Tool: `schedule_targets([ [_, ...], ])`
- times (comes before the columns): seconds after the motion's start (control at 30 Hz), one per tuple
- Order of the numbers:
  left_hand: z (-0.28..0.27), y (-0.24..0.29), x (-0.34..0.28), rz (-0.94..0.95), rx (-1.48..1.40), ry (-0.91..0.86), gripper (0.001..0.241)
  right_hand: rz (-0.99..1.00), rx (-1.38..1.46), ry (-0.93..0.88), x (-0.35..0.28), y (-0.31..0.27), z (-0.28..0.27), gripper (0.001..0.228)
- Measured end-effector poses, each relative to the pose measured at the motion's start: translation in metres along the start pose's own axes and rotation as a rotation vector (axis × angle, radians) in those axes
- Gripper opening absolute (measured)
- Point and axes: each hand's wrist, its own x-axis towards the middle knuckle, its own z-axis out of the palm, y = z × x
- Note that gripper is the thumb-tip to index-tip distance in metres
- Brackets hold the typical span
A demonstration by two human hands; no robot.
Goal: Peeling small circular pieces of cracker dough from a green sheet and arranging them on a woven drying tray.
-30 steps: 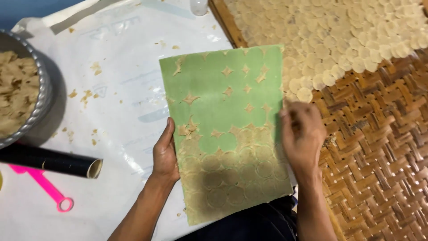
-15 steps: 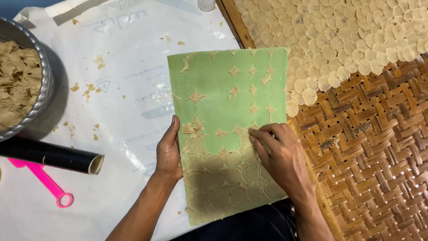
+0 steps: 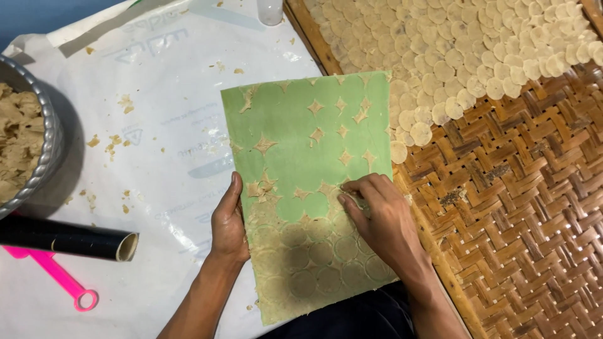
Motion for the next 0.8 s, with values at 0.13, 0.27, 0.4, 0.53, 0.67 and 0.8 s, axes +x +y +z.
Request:
schedule_targets([
  [0.13, -0.004, -0.002, 0.002, -0.01, 0.024, -0.005, 0.052, 0.008, 0.024, 0.031, -0.001, -0.001, -0.001, 0.011],
  [0.27, -0.001, -0.001, -0.001, -0.01, 0.024, 0.024, 0.052, 0.005, 0.127, 0.002, -0.003, -0.008, -0.009, 0.009],
  [0.4, 0.006, 0.002, -0.003, -0.017, 0.019, 0.042, 0.051, 0.076, 0.224, -0.014, -0.009, -0.005, -0.014, 0.009],
  [0.53, 0.004, 0.004, -0.004, -0.011, 0.033, 0.032, 0.051, 0.097, 0.271, 0.026, -0.012, 0.039, -0.013, 0.011],
  [0.67, -0.003, 0.006, -0.006, -0.026, 0.014, -0.1, 0.052, 0.25, 0.129, -0.041, 0.007, 0.071, -0.04, 0.015],
  [0.8, 0.002, 0.007, -0.008, -0.027, 0.018, -0.077, 0.052, 0.282, 0.042, 0.04, 0.017, 0.125, -0.043, 0.013],
])
